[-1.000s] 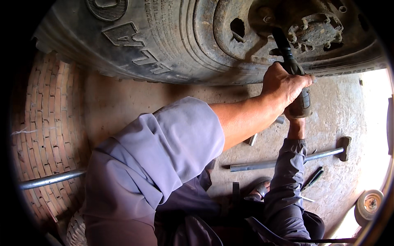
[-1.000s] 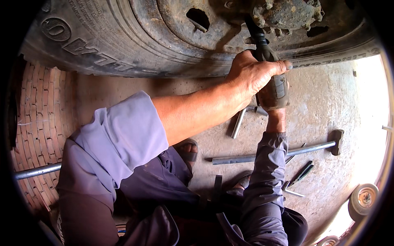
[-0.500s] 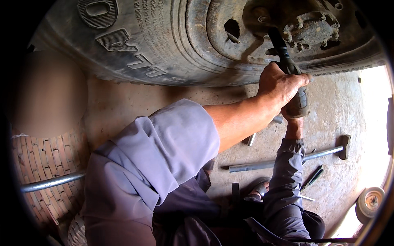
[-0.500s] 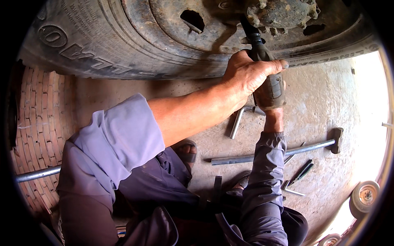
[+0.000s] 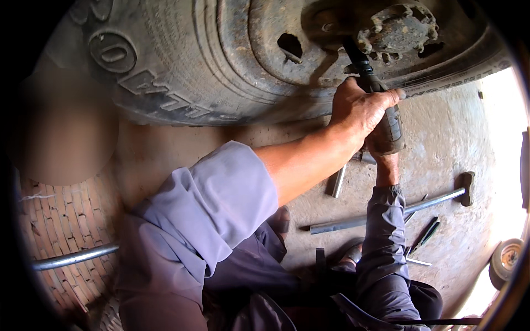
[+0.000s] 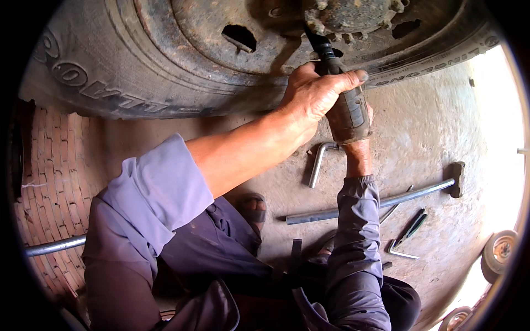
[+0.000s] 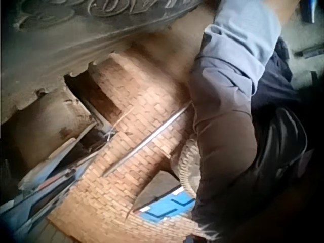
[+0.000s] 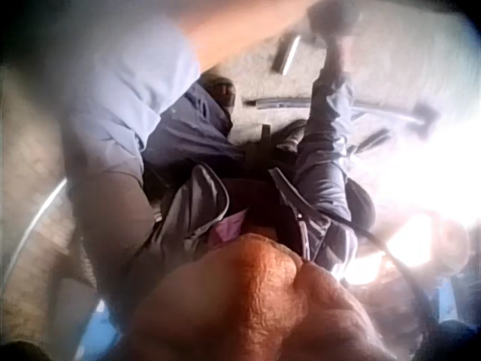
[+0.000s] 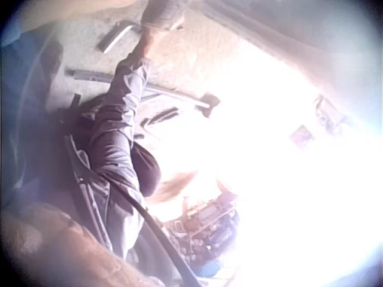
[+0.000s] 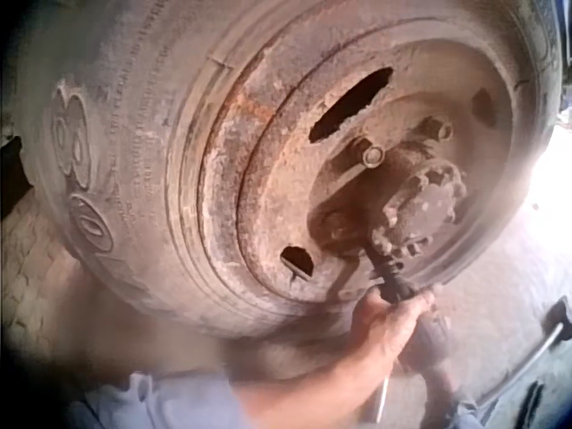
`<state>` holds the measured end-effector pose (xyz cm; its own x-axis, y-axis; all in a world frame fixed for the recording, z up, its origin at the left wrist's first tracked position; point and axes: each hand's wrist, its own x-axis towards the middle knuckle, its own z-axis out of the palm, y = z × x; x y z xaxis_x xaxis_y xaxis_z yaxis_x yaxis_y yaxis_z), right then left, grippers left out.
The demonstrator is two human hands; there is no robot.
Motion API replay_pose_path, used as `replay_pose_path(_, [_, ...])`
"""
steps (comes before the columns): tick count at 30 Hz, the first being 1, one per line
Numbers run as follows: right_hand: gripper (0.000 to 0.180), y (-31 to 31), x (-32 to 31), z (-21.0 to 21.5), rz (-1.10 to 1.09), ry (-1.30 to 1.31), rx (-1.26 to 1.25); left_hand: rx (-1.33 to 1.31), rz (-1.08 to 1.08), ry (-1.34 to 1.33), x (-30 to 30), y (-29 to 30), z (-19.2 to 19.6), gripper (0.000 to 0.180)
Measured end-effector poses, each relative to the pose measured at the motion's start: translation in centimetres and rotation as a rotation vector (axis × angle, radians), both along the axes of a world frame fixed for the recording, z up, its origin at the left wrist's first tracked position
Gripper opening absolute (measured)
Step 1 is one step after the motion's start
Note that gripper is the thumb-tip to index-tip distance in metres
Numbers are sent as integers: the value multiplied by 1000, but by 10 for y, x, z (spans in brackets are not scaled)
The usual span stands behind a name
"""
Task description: The person uses a cordless impact wrench to loosen and remove lug nuts from a vehicle tire. They systematically work around the wheel hub, removing each nut and placing them aside on the ground.
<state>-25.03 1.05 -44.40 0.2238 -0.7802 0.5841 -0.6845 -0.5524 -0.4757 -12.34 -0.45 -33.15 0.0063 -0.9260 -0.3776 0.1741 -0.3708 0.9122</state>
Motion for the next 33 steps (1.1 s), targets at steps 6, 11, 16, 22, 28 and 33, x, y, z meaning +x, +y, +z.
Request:
replay_pose_path(6, [42, 6, 5, 2, -47, -330, 145, 13, -8, 53, 4, 3, 6, 34])
replay_pose_path(11, [49, 13, 12, 17, 5, -357, 76, 3, -32, 55, 8, 2, 5, 33])
replay_pose_path(16, [53, 17, 21, 18, -79, -651, 153, 5, -33, 120, 9, -2, -7, 40])
replay_pose_path(22, [54, 15, 19, 23, -71, -698, 115, 53, -55, 117, 9, 3, 9, 41])
replay_pose_path(28, [53, 16, 15, 15, -5, -696, 137, -23, -78, 116, 17, -2, -1, 34])
replay_pose_path(33, [55, 24, 24, 9, -88, -683, 32, -19, -70, 132, 17, 0, -1, 29])
